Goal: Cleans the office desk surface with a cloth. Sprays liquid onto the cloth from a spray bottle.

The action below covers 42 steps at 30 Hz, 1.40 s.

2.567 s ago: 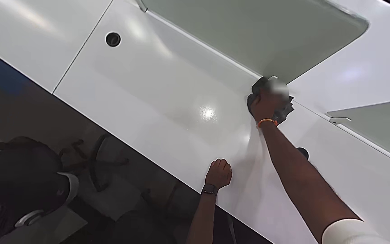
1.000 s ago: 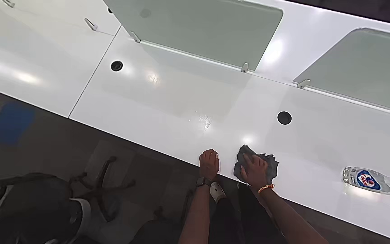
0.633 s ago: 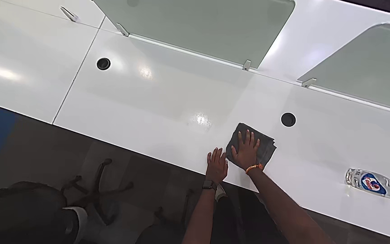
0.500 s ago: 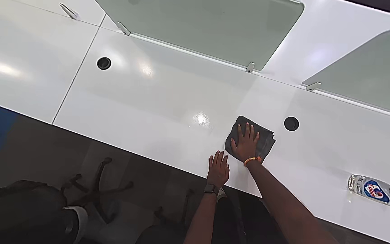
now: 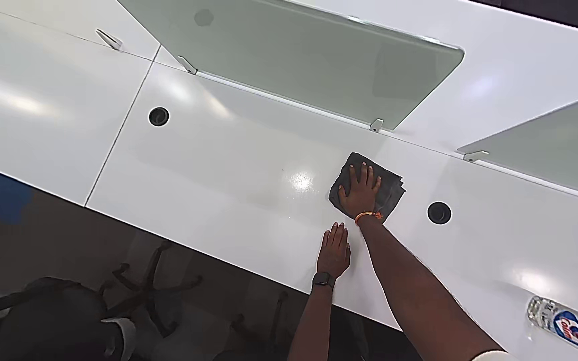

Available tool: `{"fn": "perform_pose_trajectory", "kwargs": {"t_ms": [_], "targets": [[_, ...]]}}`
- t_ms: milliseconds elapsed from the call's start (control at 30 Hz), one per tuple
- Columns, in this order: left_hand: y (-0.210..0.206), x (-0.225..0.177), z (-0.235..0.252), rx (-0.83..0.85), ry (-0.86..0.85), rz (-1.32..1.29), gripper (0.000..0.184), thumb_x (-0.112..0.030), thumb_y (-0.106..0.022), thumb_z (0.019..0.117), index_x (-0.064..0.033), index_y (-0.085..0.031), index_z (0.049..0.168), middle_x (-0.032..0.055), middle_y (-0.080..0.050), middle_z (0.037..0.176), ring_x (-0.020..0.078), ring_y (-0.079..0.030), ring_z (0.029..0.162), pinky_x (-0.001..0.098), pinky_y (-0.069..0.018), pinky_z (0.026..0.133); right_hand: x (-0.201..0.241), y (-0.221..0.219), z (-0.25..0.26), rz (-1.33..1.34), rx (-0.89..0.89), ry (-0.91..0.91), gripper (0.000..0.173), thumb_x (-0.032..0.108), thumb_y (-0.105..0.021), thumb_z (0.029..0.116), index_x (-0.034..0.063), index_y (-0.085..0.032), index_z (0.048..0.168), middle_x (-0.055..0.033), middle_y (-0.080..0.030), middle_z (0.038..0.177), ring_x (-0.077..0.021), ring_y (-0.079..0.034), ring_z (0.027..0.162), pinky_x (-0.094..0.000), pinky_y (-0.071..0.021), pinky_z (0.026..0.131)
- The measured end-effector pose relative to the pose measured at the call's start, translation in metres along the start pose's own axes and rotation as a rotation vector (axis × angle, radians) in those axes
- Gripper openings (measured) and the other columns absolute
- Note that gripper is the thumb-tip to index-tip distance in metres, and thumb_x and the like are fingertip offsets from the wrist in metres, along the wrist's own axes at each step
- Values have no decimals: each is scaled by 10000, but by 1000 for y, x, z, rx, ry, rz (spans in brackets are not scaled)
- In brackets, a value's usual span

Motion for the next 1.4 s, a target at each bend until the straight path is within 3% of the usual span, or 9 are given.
{"fn": "perform_pose_trajectory", "kwargs": {"t_ms": [167,300,500,800,900,1000,1133,1300,1400], "targets": [[-3,1,1,8,7,75,519,-283,-401,1004,-62,-555,1448,89,-490,1566,281,-398,1490,488,-329,1203,0,2,42,30,-30,-76,821,669,-403,934,261,-265,1633,-112,-137,1720,-364,-86,1585,-717,-89,1197],[-3,1,2,-8,14,111,524,-307,-396,998,-80,-572,1437,77,-511,1551,267,-411,1483,477,-343,1193,-1,5,81,40,-46,-138,872,689,-360,931,203,-235,1644,-156,-139,1715,-388,-79,1585,-712,-66,1201],[-2,1,2,-12,9,111,528,-326,-373,1011,-90,-566,1441,69,-510,1552,253,-417,1478,457,-339,1194,5,10,124,39,-61,-124,875,673,-353,937,170,-233,1642,-164,-133,1715,-397,-82,1583,-711,-60,1200],[0,2,3,4,18,0,503,-258,-430,999,-72,-563,1447,92,-499,1560,286,-404,1487,478,-342,1202,12,13,127,3,-91,-70,775,544,-331,994,134,-212,1641,-196,-150,1704,-417,-98,1576,-731,-82,1186],[3,1,2,-22,-4,-71,493,-237,-444,985,-68,-580,1428,141,-510,1541,313,-424,1474,501,-343,1205,20,9,100,-20,-96,-31,740,491,-306,1016,98,-212,1637,-188,-144,1708,-414,-109,1576,-727,-96,1188],[11,1,-6,-166,-38,-182,469,-228,-474,959,-79,-627,1377,204,-546,1478,369,-442,1447,488,-354,1207,34,0,47,-43,-79,19,751,507,-281,1023,84,-202,1638,-183,-155,1707,-408,-105,1578,-745,-103,1179],[30,23,-27,-376,88,-284,448,-305,-465,992,-53,-662,1306,232,-549,1435,399,-451,1411,533,-321,1208,57,-15,-25,-49,-82,78,780,538,-269,1016,68,-202,1635,-202,-161,1701,-416,-105,1577,-751,-97,1180],[58,75,-142,-541,421,-297,517,-338,-391,992,0,-640,1294,252,-554,1400,414,-475,1357,557,-325,1174,101,-41,-141,-27,-47,122,779,511,-261,1013,50,-180,1636,-227,-132,1699,-423,-73,1578,-766,-86,1172],[67,110,-210,-558,583,-231,534,-314,-351,1004,38,-598,1320,269,-514,1433,416,-460,1370,559,-329,1168,130,-54,-216,-33,-16,155,743,487,-287,1001,84,-266,1626,-205,-190,1695,-408,-137,1574,-738,-104,1191]]}}
Point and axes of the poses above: each hand's wrist, its own z-axis towards the middle knuckle, its own y-axis out of the back of the hand, x = y × z, the point moved 9 cm from there along z, towards the middle knuckle
